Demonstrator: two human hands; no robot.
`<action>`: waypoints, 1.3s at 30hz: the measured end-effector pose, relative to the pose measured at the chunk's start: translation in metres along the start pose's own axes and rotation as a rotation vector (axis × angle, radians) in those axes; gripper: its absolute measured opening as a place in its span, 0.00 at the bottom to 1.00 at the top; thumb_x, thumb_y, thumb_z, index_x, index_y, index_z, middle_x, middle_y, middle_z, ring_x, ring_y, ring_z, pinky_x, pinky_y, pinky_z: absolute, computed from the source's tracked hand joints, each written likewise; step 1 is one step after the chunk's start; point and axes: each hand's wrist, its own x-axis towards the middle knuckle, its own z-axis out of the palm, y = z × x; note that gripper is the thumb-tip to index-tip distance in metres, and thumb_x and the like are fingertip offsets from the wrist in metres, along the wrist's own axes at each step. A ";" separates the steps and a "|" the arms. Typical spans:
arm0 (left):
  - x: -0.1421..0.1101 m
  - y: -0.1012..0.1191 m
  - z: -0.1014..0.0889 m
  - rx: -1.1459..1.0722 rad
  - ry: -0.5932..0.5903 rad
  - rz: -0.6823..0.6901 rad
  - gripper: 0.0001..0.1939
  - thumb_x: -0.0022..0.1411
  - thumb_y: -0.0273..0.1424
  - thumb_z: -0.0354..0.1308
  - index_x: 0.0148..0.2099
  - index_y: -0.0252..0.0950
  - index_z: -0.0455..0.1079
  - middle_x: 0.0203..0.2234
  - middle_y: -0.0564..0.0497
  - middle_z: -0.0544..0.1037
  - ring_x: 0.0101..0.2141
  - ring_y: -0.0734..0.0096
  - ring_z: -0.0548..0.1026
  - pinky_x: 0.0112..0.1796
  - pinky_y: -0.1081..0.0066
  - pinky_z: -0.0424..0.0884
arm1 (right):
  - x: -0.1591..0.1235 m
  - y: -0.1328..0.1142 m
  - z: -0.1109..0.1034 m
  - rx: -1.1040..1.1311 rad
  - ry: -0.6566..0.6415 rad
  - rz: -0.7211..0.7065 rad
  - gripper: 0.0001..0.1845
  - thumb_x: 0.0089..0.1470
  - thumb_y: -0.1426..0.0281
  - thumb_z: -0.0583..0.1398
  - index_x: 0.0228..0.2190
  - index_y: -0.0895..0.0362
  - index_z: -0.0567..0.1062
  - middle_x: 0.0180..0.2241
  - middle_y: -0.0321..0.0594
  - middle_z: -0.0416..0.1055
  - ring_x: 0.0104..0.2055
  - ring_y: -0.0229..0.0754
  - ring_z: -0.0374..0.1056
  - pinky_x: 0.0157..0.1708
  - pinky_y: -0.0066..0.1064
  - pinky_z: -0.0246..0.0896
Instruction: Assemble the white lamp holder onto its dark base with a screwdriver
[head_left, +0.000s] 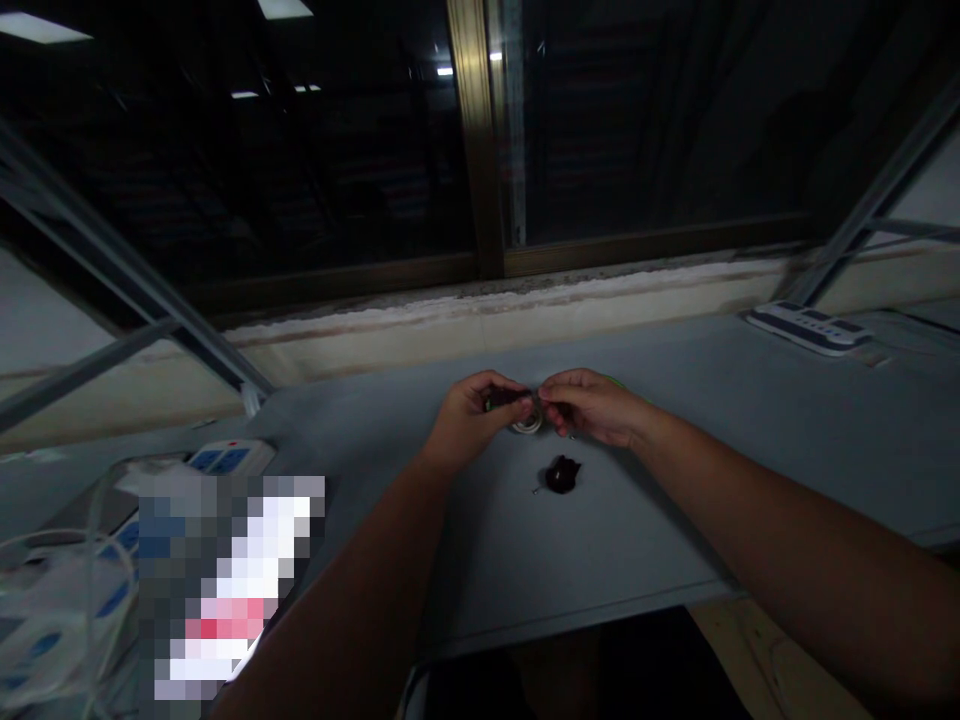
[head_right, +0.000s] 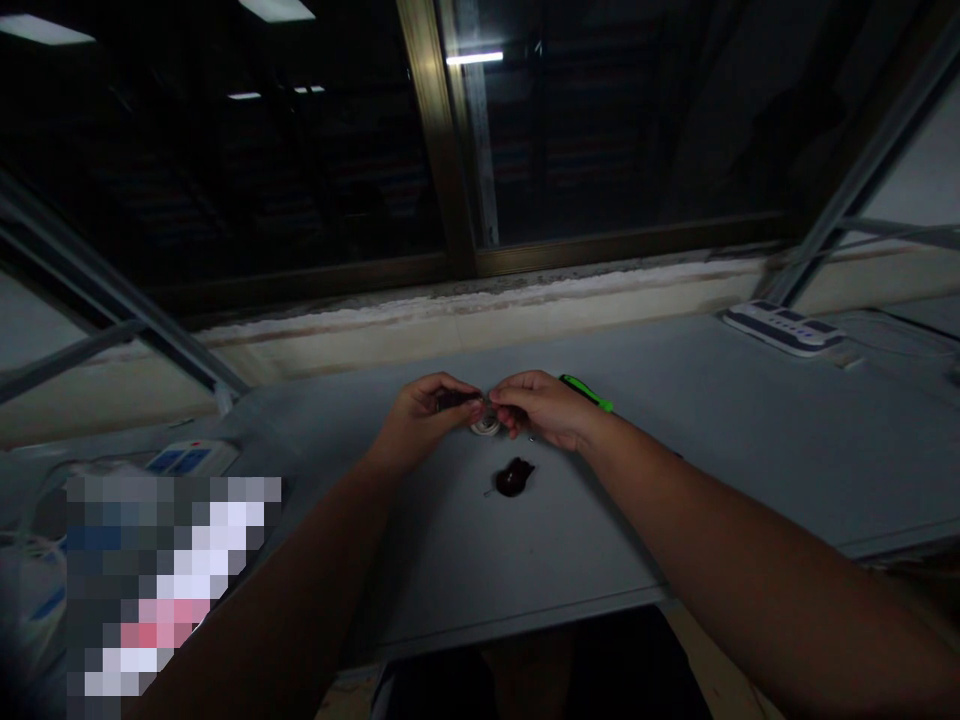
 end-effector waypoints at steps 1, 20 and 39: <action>0.000 -0.001 0.000 -0.034 -0.008 -0.026 0.18 0.51 0.36 0.77 0.39 0.33 0.76 0.31 0.50 0.83 0.32 0.72 0.81 0.37 0.71 0.78 | 0.000 0.000 0.000 0.004 0.001 0.002 0.19 0.42 0.59 0.73 0.26 0.59 0.75 0.21 0.33 0.69 0.22 0.32 0.63 0.22 0.28 0.59; 0.004 0.006 -0.005 0.161 0.111 -0.039 0.16 0.56 0.35 0.69 0.45 0.34 0.76 0.31 0.49 0.82 0.24 0.75 0.75 0.28 0.73 0.71 | 0.006 0.003 -0.019 -0.577 0.162 -0.211 0.15 0.57 0.58 0.63 0.27 0.57 0.75 0.25 0.36 0.69 0.26 0.35 0.61 0.28 0.30 0.52; 0.011 -0.006 -0.016 0.031 0.301 -0.256 0.13 0.51 0.28 0.69 0.41 0.35 0.76 0.26 0.50 0.79 0.24 0.77 0.72 0.27 0.75 0.66 | -0.002 0.004 -0.012 -1.210 -0.178 -0.546 0.04 0.57 0.73 0.63 0.37 0.56 0.76 0.40 0.43 0.72 0.44 0.43 0.69 0.47 0.34 0.61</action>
